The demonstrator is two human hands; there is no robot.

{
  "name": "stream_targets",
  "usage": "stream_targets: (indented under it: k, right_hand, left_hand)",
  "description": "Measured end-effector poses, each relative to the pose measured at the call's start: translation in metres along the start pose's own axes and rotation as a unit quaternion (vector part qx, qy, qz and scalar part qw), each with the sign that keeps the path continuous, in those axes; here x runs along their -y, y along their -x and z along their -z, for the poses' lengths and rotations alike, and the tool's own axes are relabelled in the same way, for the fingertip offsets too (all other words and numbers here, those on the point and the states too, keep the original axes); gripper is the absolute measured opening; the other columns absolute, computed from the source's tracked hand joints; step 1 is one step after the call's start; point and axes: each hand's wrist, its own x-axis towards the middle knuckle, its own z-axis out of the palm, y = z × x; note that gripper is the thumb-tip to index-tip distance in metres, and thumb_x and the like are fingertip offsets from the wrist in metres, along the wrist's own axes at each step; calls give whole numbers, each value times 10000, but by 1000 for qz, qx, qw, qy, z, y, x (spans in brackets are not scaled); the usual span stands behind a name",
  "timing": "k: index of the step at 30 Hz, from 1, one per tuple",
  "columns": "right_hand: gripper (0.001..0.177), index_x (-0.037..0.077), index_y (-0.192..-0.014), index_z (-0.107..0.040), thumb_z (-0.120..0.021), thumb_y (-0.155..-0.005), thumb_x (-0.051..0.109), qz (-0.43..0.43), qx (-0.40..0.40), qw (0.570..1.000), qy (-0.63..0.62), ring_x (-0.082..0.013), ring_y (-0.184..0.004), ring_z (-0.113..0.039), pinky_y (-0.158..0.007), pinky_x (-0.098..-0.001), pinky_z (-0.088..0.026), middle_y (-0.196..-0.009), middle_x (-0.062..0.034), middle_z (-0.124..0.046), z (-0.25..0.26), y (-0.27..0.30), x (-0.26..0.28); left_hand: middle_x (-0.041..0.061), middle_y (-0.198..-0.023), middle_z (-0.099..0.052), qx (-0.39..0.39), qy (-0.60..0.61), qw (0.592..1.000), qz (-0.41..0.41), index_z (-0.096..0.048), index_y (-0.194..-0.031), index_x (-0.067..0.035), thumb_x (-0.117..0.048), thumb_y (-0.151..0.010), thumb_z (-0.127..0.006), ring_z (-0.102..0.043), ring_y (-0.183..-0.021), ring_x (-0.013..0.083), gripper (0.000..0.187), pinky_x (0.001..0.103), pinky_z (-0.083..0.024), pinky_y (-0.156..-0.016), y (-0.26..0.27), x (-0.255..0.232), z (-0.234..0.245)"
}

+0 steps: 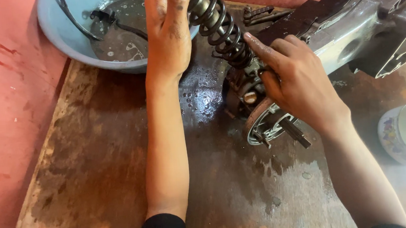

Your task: The person cleans a disassembled engine block and camshaft using a brush and a liquid from a bowl. They scrub various surfaces of the engine block and the camshaft, dipping the brush into the liquid repeatedly. The person also rotates the camshaft and repositions the engine block on the workbench during the cleaning process.

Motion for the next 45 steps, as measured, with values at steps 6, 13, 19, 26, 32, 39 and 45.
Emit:
stream_targets:
  k: [6, 13, 19, 26, 32, 39, 45]
  right_hand:
    - [422, 8, -1291, -665, -622, -878, -69, -31, -20, 995, -90, -286, -906, -663, -810, -380, -531, -970, -144, -655, 9, -7, -28]
    - [232, -54, -1199, -655, -531, -1004, -83, -25, -130, 983, -128, -348, -992, -747, -887, -364, -562, -1078, -198, -737, -33, -60, -44]
    - [629, -107, -1501, -320, -469, -890, -100, 31, -48, 985, -166, -473, -1351, -530, -1151, -451, -419, -1434, -356, -528, -26, -20, 21]
    - [830, -79, -1589, -167, -581, -872, -11, -54, 37, 996, -54, -487, -1339, -492, -1109, -498, -433, -1402, -363, -516, -23, -33, 7]
    - [702, -38, -1509, -344, -630, -874, 52, -68, 125, 965, -219, -429, -1255, -558, -1093, -485, -450, -1309, -279, -622, -22, -40, 7]
    - [657, -207, -1509, -282, -530, -932, -17, 12, -31, 986, 160, -477, -1434, -477, -1225, -460, -380, -1507, -415, -460, -43, 0, 34]
    - [617, -127, -1565, -286, -448, -982, -5, -153, 86, 981, 86, -429, -1359, -541, -1146, -449, -427, -1454, -334, -530, -28, -32, 27]
  left_hand:
    - [-4, -1062, -598, 16, -21, 1000, -11, -573, -1209, -19, -333, -1218, -500, -539, -949, 77, 323, 279, -470, -914, 2, -2, 5]
    - [-10, -1049, -606, 18, -33, 999, -26, -569, -1162, -20, -330, -1209, -499, -556, -964, 87, 321, 281, -474, -919, 1, 2, 3]
    - [1, -980, -592, 13, 57, 998, 4, -571, -1145, -15, -285, -1232, -573, -521, -861, 85, 283, 302, -457, -824, 4, 4, 5]
    - [17, -999, -674, -24, 75, 997, -19, -546, -1128, -55, -335, -1113, -611, -665, -909, 118, 288, 328, -544, -866, -4, -15, -22]
    - [56, -1071, -684, -58, 107, 991, 47, -595, -1202, -18, -289, -1094, -616, -685, -940, 171, 292, 336, -575, -813, -1, -16, -16]
    - [57, -993, -706, 51, 60, 995, -53, -613, -1058, 3, -385, -1168, -530, -648, -903, 132, 411, 287, -512, -842, -8, -33, -24]
    - [34, -955, -655, -30, 121, 992, 31, -607, -1096, -21, -306, -1123, -583, -649, -846, 137, 287, 333, -547, -803, 0, -12, -16]
